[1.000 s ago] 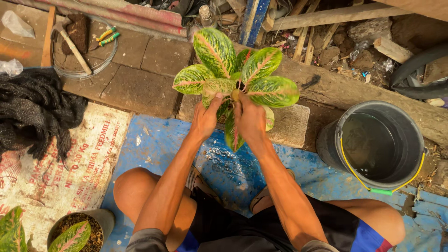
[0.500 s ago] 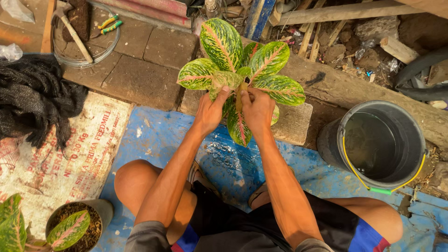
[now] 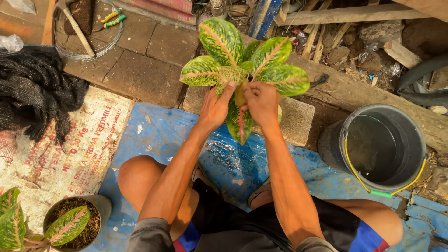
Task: The person wipes the leaves of a potted Aglaonema plant using a yellow sponge. They rotate the plant to reach different leaves and repeatedly dip the sponge into a nearby bucket of water to clean each leaf surface.
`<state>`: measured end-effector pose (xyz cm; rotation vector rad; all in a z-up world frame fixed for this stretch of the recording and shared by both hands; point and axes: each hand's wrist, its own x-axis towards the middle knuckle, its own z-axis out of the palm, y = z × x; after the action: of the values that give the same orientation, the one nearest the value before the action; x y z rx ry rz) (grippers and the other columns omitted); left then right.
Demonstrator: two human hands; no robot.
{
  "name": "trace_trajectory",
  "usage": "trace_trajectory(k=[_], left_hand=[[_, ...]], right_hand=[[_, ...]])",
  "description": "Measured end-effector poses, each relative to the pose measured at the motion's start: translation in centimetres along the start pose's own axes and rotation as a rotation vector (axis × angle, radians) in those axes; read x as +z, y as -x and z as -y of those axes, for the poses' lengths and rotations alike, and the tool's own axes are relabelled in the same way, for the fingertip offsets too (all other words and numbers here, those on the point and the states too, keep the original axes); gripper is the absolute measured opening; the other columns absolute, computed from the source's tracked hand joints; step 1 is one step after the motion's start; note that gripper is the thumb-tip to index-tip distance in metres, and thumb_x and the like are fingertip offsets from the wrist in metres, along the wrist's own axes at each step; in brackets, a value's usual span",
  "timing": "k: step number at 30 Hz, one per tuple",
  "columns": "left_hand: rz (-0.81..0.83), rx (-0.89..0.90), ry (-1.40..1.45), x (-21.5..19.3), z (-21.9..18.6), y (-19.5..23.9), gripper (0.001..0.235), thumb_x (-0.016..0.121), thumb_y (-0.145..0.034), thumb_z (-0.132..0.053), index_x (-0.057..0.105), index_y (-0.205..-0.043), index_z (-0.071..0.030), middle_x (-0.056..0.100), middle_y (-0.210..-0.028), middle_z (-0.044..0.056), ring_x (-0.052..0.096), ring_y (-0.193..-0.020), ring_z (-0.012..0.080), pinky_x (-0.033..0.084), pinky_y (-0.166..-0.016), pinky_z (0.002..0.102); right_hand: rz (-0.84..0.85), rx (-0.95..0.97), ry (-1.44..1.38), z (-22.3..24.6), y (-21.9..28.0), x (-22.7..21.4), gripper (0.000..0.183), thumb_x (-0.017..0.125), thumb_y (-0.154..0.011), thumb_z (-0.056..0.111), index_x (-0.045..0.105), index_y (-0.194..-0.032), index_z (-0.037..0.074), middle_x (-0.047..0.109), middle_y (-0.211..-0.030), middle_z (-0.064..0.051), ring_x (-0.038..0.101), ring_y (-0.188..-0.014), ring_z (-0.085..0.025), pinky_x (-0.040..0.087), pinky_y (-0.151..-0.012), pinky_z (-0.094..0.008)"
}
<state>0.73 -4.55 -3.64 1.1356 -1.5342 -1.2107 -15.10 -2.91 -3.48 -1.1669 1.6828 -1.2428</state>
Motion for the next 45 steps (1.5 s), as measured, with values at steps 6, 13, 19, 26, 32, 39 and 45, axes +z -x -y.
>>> trace_trajectory(k=[6,13,19,26,32,39,45], left_hand=[[-0.004,-0.044,0.1,0.0,1.4,-0.5,0.059,0.047,-0.104,-0.048,0.063,-0.13,0.003,0.07,-0.129,0.02,0.065,-0.121,0.0335,0.045,-0.105,0.042],[-0.064,-0.294,0.223,-0.1,3.0,-1.1,0.065,0.055,-0.098,-0.054,0.057,-0.137,-0.001,0.061,-0.134,0.017,0.057,-0.122,0.0266,0.046,-0.1,0.043],[0.047,-0.296,0.587,-0.2,3.3,-1.4,0.067,0.055,-0.098,-0.053,0.059,-0.136,0.003,0.069,-0.125,0.015,0.067,-0.109,0.0218,0.053,-0.095,0.038],[0.073,-0.4,0.463,0.0,3.9,-1.2,0.064,0.049,-0.098,-0.058,0.053,-0.137,-0.007,0.065,-0.13,0.005,0.062,-0.118,0.0154,0.045,-0.1,0.035],[0.051,-0.283,-0.021,-0.7,0.7,0.3,0.071,0.043,-0.104,-0.056,0.072,-0.116,0.008,0.077,-0.11,0.024,0.07,-0.106,0.0349,0.051,-0.095,0.041],[0.0,0.222,-0.03,-1.3,-4.2,3.3,0.047,0.052,-0.102,-0.023,0.057,-0.145,-0.005,0.065,-0.142,0.02,0.063,-0.135,0.0334,0.05,-0.109,0.039],[0.168,0.534,-0.127,-2.1,-5.0,4.4,0.055,0.056,-0.105,-0.019,0.045,-0.158,-0.008,0.05,-0.161,0.018,0.044,-0.155,0.0375,0.04,-0.127,0.043]], right_hand=[[-0.144,-0.212,0.236,0.9,1.3,-0.1,0.017,0.071,-0.093,0.01,0.074,-0.105,-0.002,0.077,-0.086,-0.014,0.074,-0.072,-0.018,0.059,-0.063,-0.032],[-0.162,-0.33,0.259,1.7,4.8,1.2,0.016,0.067,-0.091,0.01,0.071,-0.107,0.004,0.077,-0.088,-0.013,0.076,-0.075,-0.02,0.059,-0.068,-0.036],[-0.022,-0.581,0.454,2.6,6.0,1.4,0.016,0.07,-0.09,0.005,0.068,-0.106,0.006,0.068,-0.08,-0.013,0.066,-0.069,-0.025,0.053,-0.063,-0.039],[-0.249,-0.611,0.268,2.2,6.6,1.6,0.037,0.066,-0.096,0.001,0.061,-0.133,0.001,0.075,-0.11,-0.016,0.074,-0.093,-0.02,0.059,-0.081,-0.031],[-0.094,-0.375,0.002,1.7,7.6,1.4,0.024,0.067,-0.097,-0.001,0.071,-0.121,0.001,0.077,-0.098,-0.011,0.07,-0.088,-0.012,0.06,-0.078,-0.029],[-0.041,-0.095,-0.362,-0.1,4.8,1.0,0.025,0.061,-0.096,-0.003,0.056,-0.12,-0.004,0.073,-0.105,-0.013,0.073,-0.091,-0.016,0.065,-0.078,-0.031],[0.059,0.026,-0.661,0.9,4.5,-0.1,0.02,0.057,-0.097,-0.005,0.055,-0.118,-0.005,0.072,-0.103,-0.017,0.073,-0.088,-0.024,0.063,-0.076,-0.036]])
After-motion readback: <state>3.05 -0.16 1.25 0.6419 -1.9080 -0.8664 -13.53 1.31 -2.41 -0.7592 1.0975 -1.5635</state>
